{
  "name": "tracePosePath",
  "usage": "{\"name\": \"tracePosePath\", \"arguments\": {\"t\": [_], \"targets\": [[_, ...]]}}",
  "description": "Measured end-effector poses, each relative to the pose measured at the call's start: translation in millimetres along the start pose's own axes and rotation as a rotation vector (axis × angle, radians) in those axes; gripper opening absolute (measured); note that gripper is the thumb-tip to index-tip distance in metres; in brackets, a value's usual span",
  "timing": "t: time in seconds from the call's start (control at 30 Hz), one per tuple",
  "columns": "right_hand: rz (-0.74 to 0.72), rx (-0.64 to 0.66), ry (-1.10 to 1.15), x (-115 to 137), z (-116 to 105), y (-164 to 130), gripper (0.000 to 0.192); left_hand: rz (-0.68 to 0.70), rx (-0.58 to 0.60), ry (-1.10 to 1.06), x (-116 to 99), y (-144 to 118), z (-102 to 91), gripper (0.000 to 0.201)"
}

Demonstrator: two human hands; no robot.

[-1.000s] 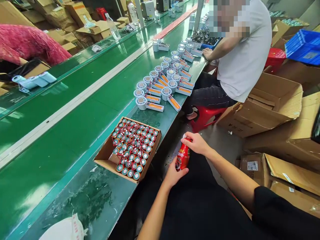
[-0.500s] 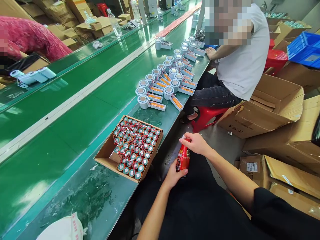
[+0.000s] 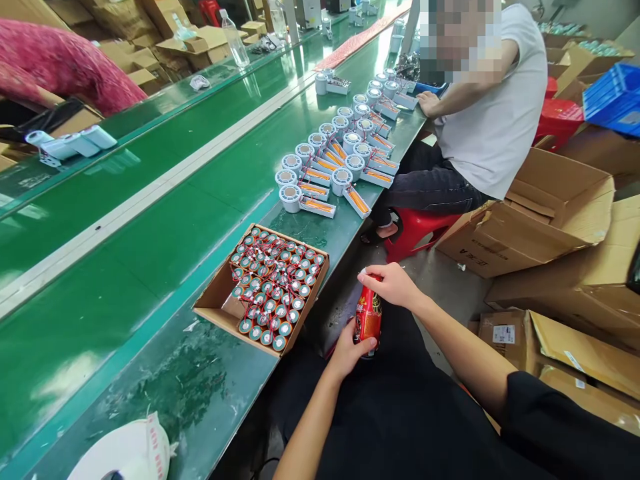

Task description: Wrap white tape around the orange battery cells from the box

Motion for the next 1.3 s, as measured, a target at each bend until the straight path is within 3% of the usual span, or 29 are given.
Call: {"name": "tracePosePath", "arguments": {"t": [0.33,0.53,1.3], "targets": [[-0.080,-0.037,0.030,36,-24,-12,0.048,0.017,0.042,-0.115,-25,-19,30.2,0.070],[-0.095,-0.055,0.060,48,-33,-16,0.046,0.028,0.062,-0.132,-36,-24,38.0,0.066],[-0.028,-0.080,0.137,48,-38,-15,0.047,0.031,0.111,-0.214,-47,-35,50.7,0.067]]}}
Point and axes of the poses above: each hand's wrist, its own y-axis towards the middle knuckle, its own z-axis out of the palm, x = y × z, the point moved 10 cm from there along y, towards the middle knuckle, and after that the axes turned 2 degrees about -y, right-handed, at the moved point
